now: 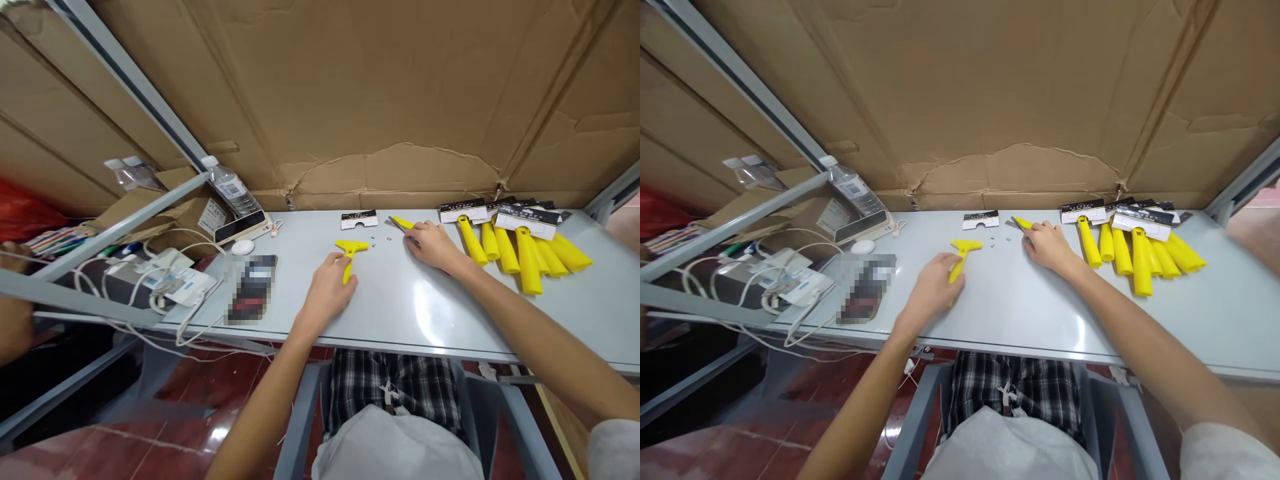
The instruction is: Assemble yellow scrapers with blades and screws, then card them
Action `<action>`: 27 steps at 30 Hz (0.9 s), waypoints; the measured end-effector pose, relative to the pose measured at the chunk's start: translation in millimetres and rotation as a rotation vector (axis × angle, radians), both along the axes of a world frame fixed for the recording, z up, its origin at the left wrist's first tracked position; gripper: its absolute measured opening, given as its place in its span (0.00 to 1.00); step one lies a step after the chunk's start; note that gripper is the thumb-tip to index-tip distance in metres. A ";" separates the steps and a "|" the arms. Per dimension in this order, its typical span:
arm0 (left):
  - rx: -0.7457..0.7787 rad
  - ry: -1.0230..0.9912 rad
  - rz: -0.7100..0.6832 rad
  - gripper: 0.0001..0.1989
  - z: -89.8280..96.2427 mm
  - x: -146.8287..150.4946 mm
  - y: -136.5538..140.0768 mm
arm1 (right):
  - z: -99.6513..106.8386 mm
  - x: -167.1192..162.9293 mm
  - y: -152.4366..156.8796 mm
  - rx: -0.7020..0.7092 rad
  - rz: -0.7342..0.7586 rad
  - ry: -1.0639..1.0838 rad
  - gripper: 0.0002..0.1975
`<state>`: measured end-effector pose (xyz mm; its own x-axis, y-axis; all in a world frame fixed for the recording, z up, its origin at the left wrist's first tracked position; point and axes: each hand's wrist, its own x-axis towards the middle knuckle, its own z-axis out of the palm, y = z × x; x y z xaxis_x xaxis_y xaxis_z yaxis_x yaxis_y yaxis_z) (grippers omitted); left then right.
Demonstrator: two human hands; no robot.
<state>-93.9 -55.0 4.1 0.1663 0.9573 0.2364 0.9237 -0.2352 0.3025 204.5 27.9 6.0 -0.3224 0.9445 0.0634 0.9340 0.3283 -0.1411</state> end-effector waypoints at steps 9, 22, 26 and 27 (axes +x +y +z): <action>-0.100 -0.002 -0.164 0.19 22.4 32.5 2.5 | 4.4 20.3 8.8 0.089 -0.057 0.113 0.26; -0.131 0.060 0.117 0.25 44.0 10.3 115.4 | 9.2 42.9 12.2 0.062 -0.124 -0.034 0.22; -0.073 -0.032 0.126 0.21 27.1 10.8 115.7 | 4.5 28.8 8.1 0.086 -0.110 -0.072 0.23; -0.052 -0.055 0.108 0.20 24.0 11.0 114.2 | 2.5 25.1 7.1 0.089 -0.107 -0.079 0.22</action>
<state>-82.9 59.2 28.1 0.0499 0.9802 0.1917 0.9246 -0.1179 0.3622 229.5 35.0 8.5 -0.2275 0.9655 0.1268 0.9713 0.2343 -0.0409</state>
